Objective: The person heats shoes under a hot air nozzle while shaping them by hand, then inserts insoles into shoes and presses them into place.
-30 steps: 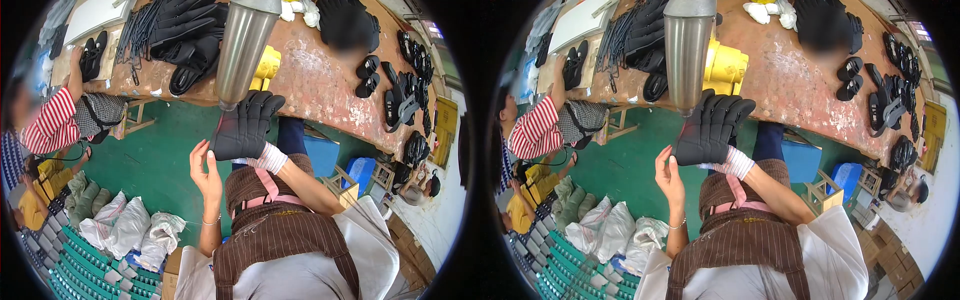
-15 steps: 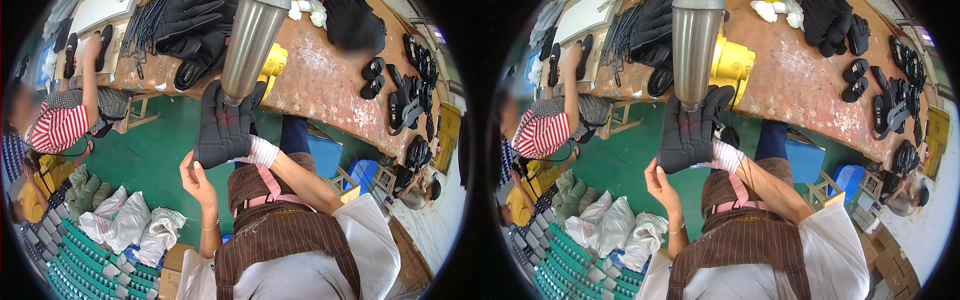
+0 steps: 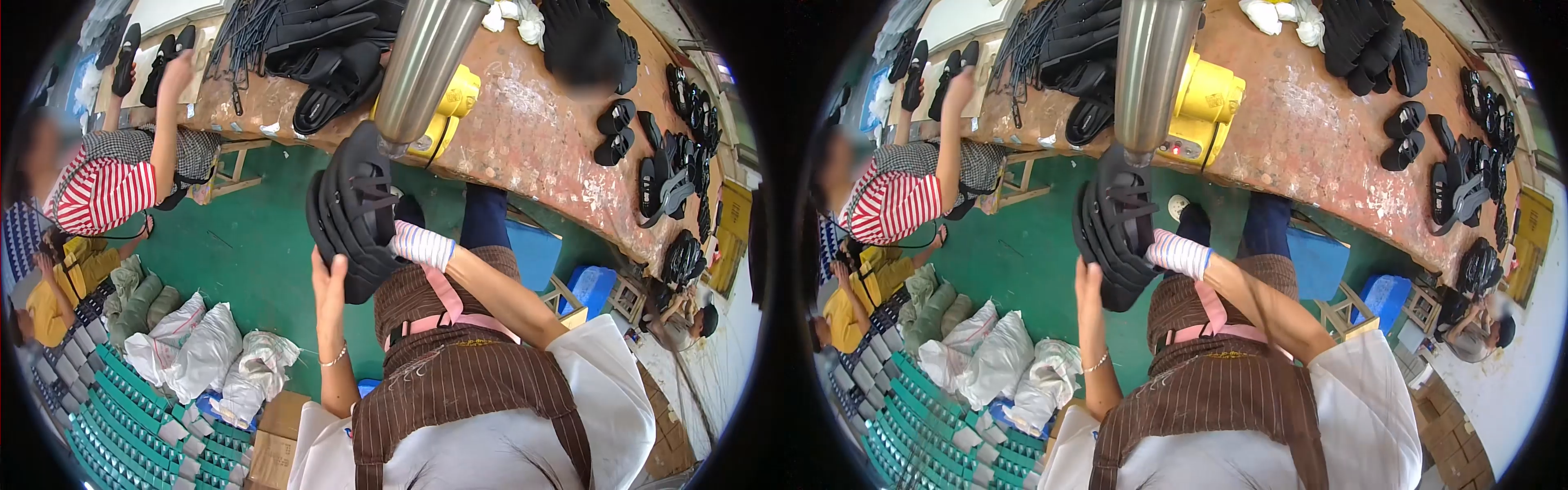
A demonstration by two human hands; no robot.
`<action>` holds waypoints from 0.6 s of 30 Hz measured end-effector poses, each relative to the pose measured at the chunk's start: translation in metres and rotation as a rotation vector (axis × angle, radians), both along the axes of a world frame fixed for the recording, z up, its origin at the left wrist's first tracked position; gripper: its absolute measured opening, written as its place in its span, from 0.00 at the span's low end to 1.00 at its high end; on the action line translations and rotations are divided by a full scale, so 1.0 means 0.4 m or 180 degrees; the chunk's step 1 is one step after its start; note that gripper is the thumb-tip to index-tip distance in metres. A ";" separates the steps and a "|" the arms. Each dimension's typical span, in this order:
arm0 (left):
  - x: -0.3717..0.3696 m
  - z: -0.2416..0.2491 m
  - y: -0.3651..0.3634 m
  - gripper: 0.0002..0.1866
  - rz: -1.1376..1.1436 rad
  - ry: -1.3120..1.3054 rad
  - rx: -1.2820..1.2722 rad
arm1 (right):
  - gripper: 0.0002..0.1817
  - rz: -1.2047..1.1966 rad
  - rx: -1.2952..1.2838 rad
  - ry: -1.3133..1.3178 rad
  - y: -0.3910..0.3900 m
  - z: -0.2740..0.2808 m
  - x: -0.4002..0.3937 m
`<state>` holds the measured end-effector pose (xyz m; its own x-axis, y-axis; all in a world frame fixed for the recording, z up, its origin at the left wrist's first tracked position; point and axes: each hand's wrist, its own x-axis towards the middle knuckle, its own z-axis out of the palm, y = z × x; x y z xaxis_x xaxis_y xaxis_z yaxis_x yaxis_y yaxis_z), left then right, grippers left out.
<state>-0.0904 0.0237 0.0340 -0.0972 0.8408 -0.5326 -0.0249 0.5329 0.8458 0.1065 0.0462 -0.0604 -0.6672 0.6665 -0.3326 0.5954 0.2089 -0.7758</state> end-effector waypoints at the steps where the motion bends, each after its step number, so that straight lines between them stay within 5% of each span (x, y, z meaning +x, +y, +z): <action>1: 0.003 0.009 0.008 0.39 -0.0192 0.0076 -0.0286 | 0.06 -0.0139 -0.0186 -0.0010 0.018 0.064 -0.001; 4: 0.013 -0.021 -0.011 0.39 -0.0264 -0.0180 -0.0895 | 0.13 -0.1310 -0.1337 -0.0307 0.029 0.195 -0.014; 8: 0.047 -0.046 -0.041 0.36 0.0318 -0.1056 -0.1498 | 0.26 -0.0890 -0.1188 -0.0505 0.003 0.259 0.017; 11: 0.052 -0.094 -0.066 0.30 0.0846 -0.1880 -0.1915 | 0.39 -0.0783 -0.1881 -0.0155 0.016 0.300 0.090; 12: 0.066 -0.077 -0.059 0.29 0.1093 -0.2290 -0.1883 | 0.36 -0.1224 -0.1953 0.0985 -0.021 0.277 0.132; 14: 0.096 -0.064 -0.049 0.32 0.1062 -0.3262 -0.1672 | 0.28 -0.2291 -0.3431 0.2529 -0.026 0.281 0.215; 18: 0.128 -0.074 -0.036 0.32 0.1091 -0.3490 -0.1650 | 0.22 -0.3429 -0.2093 0.1624 -0.061 0.239 0.347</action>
